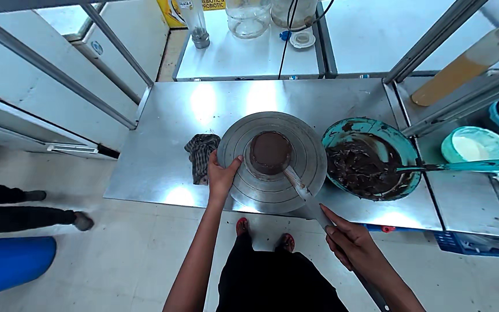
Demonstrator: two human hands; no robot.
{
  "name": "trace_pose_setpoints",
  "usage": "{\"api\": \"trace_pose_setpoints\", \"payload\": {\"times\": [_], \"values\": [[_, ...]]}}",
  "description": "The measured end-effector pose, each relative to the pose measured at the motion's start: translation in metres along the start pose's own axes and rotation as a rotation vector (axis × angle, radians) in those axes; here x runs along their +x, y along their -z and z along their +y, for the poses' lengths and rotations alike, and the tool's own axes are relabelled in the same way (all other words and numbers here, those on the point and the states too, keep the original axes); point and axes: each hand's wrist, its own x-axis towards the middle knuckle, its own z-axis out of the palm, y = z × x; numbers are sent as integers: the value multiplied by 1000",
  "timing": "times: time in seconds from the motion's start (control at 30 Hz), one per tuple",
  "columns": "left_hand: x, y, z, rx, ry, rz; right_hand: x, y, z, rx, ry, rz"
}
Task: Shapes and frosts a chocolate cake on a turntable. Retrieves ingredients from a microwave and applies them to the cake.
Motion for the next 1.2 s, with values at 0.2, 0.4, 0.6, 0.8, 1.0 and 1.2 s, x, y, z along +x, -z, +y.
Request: {"api": "trace_pose_setpoints", "payload": {"times": [0.2,0.4,0.6,0.8,1.0,1.2], "values": [[0,3,3,13,23,-37,-57,51,-26,-117,-80,-58],[62,15,-1,351,-262,-53,-60,74,-26,-7,13,206],[75,24,19,403,-229,-60,-42,54,-10,100,129,275],[49,16,17,188,111,-186,-47,53,2,90,125,316],[67,9,14,-60,316,-277,-44,48,0,89,119,323],[-48,-13,-18,-320,239,79,-40,40,-8,96,178,339]]}}
